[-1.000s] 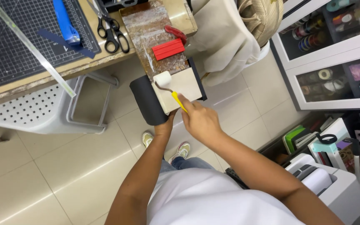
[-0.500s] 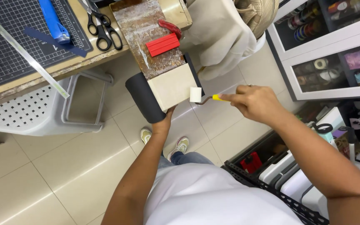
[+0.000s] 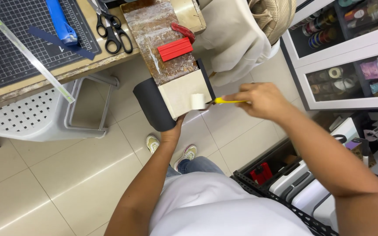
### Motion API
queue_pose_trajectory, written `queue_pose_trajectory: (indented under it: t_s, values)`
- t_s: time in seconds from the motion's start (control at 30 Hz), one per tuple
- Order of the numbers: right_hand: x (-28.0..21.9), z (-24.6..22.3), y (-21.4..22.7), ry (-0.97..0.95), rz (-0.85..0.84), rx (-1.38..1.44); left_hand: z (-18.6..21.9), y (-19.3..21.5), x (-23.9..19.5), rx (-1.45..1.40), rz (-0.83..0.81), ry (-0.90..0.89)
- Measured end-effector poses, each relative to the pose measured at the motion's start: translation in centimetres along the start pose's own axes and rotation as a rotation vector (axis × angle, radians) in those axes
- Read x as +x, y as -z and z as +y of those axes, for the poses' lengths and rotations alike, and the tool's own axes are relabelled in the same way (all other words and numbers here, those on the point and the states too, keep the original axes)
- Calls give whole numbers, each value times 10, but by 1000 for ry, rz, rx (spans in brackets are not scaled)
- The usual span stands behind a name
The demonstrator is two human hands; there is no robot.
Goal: Assembling a book cover by gluing and wrapping material around a board
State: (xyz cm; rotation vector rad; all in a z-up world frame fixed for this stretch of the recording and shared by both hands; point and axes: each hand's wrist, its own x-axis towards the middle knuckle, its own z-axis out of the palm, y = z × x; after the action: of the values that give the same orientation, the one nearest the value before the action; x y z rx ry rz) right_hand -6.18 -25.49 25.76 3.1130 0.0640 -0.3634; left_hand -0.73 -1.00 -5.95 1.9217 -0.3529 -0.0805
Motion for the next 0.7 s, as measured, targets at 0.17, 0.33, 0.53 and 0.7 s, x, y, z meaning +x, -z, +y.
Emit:
queue_pose_trajectory:
  t_s: [0.17,0.33,0.53,0.7]
  values:
    - [30,-20,4,45,60,43,-29,-7,-3,58,12,-11]
    - [41,4,14,-14,32,-41,-14,-2,-4,18,7,-35]
    - [66,-4,23,139,77,118,5,10,-3,-20,0,22]
    - [67,44,27,72,-20,4,22,15,3,-68,8,105]
